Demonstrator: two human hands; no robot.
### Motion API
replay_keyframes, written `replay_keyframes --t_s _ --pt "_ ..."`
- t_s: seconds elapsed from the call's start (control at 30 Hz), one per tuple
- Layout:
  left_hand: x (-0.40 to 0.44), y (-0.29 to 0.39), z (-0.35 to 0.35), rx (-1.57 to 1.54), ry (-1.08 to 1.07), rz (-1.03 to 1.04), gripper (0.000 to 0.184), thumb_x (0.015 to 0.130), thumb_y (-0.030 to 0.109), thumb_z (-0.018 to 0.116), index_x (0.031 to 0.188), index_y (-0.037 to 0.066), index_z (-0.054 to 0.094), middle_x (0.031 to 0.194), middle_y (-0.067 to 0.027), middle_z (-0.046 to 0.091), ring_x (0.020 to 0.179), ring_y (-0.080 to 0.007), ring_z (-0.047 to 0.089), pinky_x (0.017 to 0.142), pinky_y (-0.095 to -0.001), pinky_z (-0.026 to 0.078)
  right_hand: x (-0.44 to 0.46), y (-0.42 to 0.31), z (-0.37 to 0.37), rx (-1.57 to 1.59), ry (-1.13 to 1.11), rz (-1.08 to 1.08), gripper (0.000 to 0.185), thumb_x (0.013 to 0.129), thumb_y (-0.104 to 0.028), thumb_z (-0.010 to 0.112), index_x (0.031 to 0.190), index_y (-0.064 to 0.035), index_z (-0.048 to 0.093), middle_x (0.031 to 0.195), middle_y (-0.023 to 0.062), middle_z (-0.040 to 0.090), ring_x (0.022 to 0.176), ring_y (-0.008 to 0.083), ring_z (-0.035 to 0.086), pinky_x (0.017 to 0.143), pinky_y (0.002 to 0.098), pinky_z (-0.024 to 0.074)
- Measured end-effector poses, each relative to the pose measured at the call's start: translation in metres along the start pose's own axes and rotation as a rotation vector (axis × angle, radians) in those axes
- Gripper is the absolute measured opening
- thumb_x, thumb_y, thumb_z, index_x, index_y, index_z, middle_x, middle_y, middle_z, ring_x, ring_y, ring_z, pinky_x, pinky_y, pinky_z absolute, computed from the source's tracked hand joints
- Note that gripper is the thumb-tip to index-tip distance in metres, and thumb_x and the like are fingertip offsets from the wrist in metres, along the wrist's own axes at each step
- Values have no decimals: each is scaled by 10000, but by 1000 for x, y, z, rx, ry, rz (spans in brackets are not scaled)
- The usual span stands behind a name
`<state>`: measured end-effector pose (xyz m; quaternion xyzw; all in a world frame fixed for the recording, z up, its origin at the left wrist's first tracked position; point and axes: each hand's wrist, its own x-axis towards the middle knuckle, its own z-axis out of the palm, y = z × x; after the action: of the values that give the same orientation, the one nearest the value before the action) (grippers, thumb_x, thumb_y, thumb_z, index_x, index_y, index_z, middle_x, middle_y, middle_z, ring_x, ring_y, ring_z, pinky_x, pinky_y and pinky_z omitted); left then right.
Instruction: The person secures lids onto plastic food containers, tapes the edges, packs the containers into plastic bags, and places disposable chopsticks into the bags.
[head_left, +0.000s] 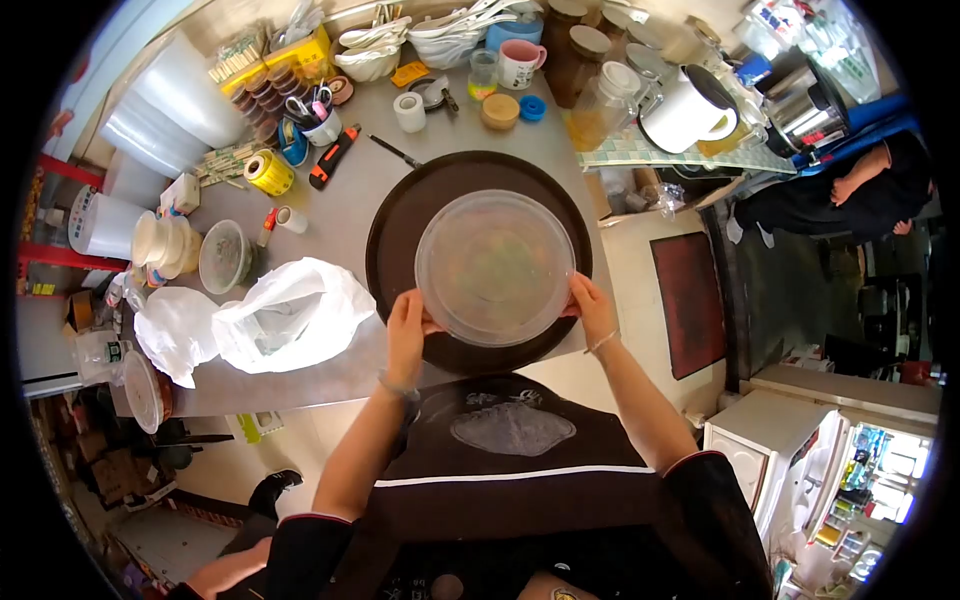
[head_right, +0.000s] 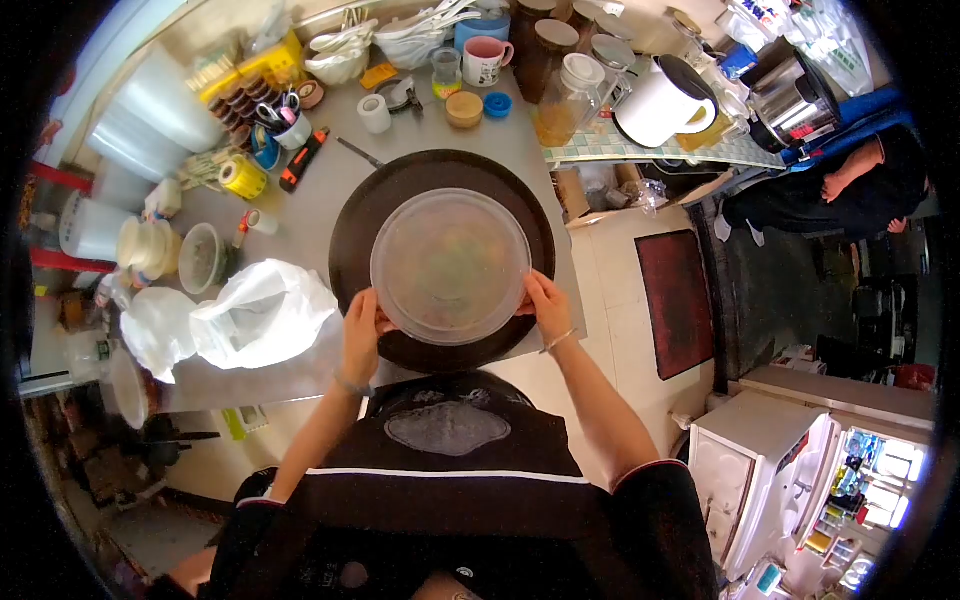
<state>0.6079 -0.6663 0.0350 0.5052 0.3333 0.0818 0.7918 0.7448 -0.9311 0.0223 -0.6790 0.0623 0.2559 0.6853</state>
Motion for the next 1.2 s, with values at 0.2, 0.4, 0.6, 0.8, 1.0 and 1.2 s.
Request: replay_keyframes --t_s 0.2,0.4,0.6,0.8,1.0,1.2 --pt "-20 -9 7 -135 -63 16 197 963 223 461 944 30 500 774 -55 572 684 -144 586 623 -298 525 -17 14 13 167 -4 -65 304 915 -204 550 1158 -23 569 806 31 624 664 106 604 614 262 545" --pt "-18 -15 5 -212 -36 26 197 957 224 474 958 30 511 757 -36 557 735 -134 576 667 -298 519 -21 3 8 154 -22 -10 320 917 -201 542 1194 -40 549 928 44 621 785 125 613 669 285 541" --pt "47 20 6 47 43 144 221 943 230 502 996 27 574 901 -15 600 833 -89 550 775 -228 436 70 -39 10 -336 18 -245 347 912 -271 539 1149 -24 596 988 36 625 868 117 579 778 253 470" --pt "70 8 15 -89 33 190 198 909 174 557 1009 6 589 905 5 586 831 -63 511 743 -204 414 81 -38 36 -73 56 -70 341 899 -266 553 1107 -4 619 1005 50 639 897 120 561 814 249 438" --pt "76 24 17 -49 0 152 269 889 189 565 1061 -14 602 927 -19 606 830 -85 536 745 -214 427 98 -37 28 -324 -1 -402 306 885 -256 566 1054 -14 646 923 69 640 903 166 574 823 278 439" --pt "121 42 38 447 -6 240 352 849 294 605 989 -25 649 867 -83 642 800 -141 580 733 -274 451 135 -76 67 -618 -164 -316 297 865 -267 591 992 -9 668 944 71 651 864 141 584 781 271 447"
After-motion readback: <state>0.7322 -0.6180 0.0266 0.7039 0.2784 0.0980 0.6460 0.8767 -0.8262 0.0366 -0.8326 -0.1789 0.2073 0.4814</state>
